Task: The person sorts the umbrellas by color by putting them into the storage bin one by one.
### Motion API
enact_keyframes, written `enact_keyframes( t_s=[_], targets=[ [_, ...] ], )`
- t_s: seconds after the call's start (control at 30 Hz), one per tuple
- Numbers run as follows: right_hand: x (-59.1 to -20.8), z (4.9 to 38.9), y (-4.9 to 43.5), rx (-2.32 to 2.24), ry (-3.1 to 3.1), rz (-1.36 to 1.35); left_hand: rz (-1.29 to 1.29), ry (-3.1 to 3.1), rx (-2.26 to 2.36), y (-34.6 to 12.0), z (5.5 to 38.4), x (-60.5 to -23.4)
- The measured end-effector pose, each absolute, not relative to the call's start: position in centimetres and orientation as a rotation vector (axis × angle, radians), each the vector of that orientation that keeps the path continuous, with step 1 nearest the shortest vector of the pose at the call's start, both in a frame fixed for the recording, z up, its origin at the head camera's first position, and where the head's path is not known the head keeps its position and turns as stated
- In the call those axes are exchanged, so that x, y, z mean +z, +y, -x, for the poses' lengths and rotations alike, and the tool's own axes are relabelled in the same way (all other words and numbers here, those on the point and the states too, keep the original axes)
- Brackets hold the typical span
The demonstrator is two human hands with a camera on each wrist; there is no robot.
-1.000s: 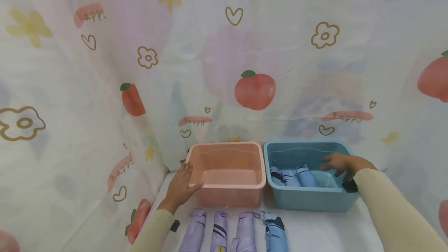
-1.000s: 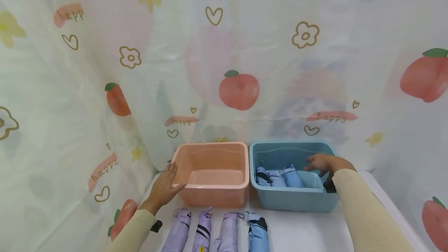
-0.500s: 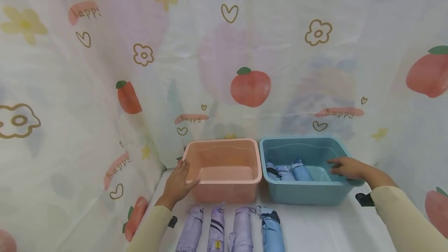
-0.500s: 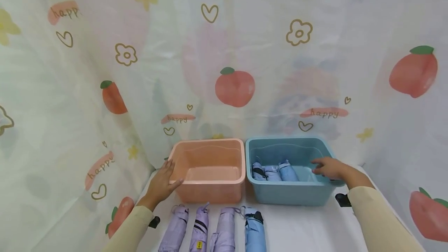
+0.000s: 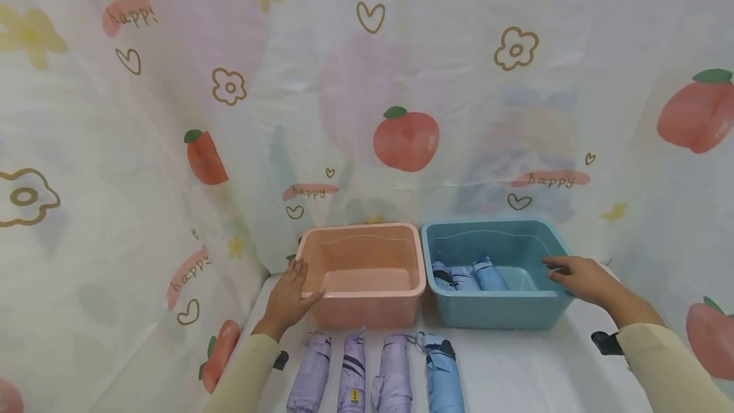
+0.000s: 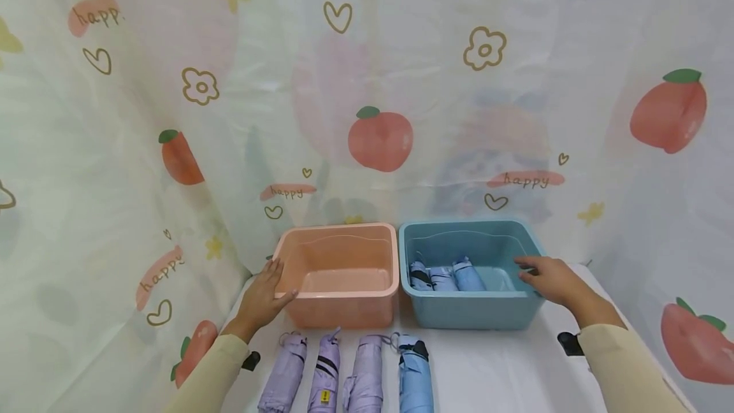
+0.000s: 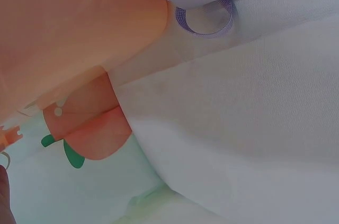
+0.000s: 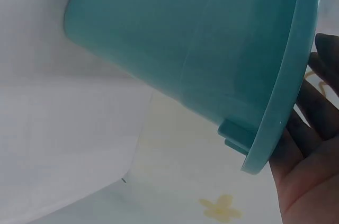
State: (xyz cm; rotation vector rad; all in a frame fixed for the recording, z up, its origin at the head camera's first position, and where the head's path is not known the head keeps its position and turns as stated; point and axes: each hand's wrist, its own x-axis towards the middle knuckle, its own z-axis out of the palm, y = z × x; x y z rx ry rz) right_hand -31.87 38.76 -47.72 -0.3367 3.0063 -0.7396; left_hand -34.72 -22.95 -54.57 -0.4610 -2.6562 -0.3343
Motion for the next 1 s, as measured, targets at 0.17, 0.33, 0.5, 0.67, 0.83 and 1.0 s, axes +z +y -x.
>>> enact_keyframes(
  t_s=[0.17, 0.33, 0.5, 0.67, 0.83, 1.0],
  targets=[
    [-48.1, 30.9, 38.5, -0.721, 3.055, 0.342, 0.460, -2.656, -0.342, -22.9, 34.7, -54.7],
    [-48.2, 29.8, 38.5, -0.711, 3.131, 0.369, 0.462, -2.658, -0.353, -23.0, 34.7, -54.7],
    [-48.3, 28.2, 38.3, -0.777, 3.167, 0.327, 0.450, -2.677, -0.332, -23.1, 34.8, -54.7],
    [-48.8, 25.6, 37.7, -0.854, 3.238, 0.263, 0.459, -2.671, -0.332, -23.0, 34.7, -54.6],
    [-49.7, 23.1, 37.0, -0.946, 3.295, 0.196, 0.459, -2.656, -0.351, -22.9, 34.6, -54.5],
    [-51.4, 21.3, 36.6, -0.981, 3.223, 0.088, 0.464, -2.633, -0.365, -22.9, 34.6, -54.4]
  ],
)
